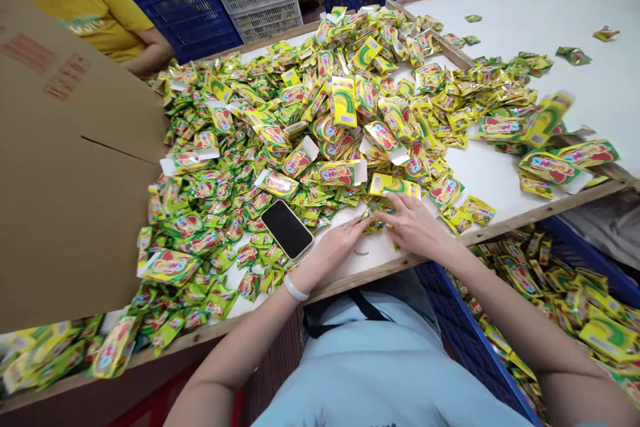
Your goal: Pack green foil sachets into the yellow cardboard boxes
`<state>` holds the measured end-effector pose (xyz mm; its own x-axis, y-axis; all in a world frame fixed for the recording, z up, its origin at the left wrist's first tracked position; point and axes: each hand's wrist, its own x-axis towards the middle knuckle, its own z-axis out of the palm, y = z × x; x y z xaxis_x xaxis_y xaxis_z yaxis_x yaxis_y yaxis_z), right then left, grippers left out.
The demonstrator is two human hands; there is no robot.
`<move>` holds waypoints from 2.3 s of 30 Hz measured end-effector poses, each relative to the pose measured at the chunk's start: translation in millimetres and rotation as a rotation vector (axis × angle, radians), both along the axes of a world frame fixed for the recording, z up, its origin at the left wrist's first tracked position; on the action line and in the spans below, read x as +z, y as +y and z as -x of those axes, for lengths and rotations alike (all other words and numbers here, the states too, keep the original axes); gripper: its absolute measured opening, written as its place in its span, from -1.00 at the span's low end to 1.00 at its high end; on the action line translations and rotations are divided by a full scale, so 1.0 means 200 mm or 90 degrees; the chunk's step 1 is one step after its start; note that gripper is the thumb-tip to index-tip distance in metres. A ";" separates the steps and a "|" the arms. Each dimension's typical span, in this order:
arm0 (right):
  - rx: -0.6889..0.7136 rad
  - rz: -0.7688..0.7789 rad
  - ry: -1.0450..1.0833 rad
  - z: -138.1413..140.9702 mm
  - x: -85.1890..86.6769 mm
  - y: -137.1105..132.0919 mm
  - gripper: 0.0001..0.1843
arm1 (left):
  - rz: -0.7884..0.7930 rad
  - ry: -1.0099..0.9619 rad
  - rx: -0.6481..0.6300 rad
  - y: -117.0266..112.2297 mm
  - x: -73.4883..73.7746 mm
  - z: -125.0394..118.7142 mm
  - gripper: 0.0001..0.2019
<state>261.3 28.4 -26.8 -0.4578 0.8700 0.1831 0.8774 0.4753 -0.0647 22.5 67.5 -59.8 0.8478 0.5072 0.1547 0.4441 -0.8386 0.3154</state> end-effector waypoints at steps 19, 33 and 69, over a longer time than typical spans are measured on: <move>-0.297 0.048 0.754 -0.10 -0.09 -0.03 -0.74 | 0.179 -0.200 0.219 -0.01 0.08 -0.09 -0.72; -0.204 0.253 0.757 -0.06 -0.12 -0.11 -0.59 | 0.512 -0.279 0.166 -0.02 0.11 -0.18 -0.91; -0.208 0.303 0.992 -0.10 0.06 -0.20 -0.65 | 0.375 -0.113 0.028 0.29 0.46 -0.02 -0.70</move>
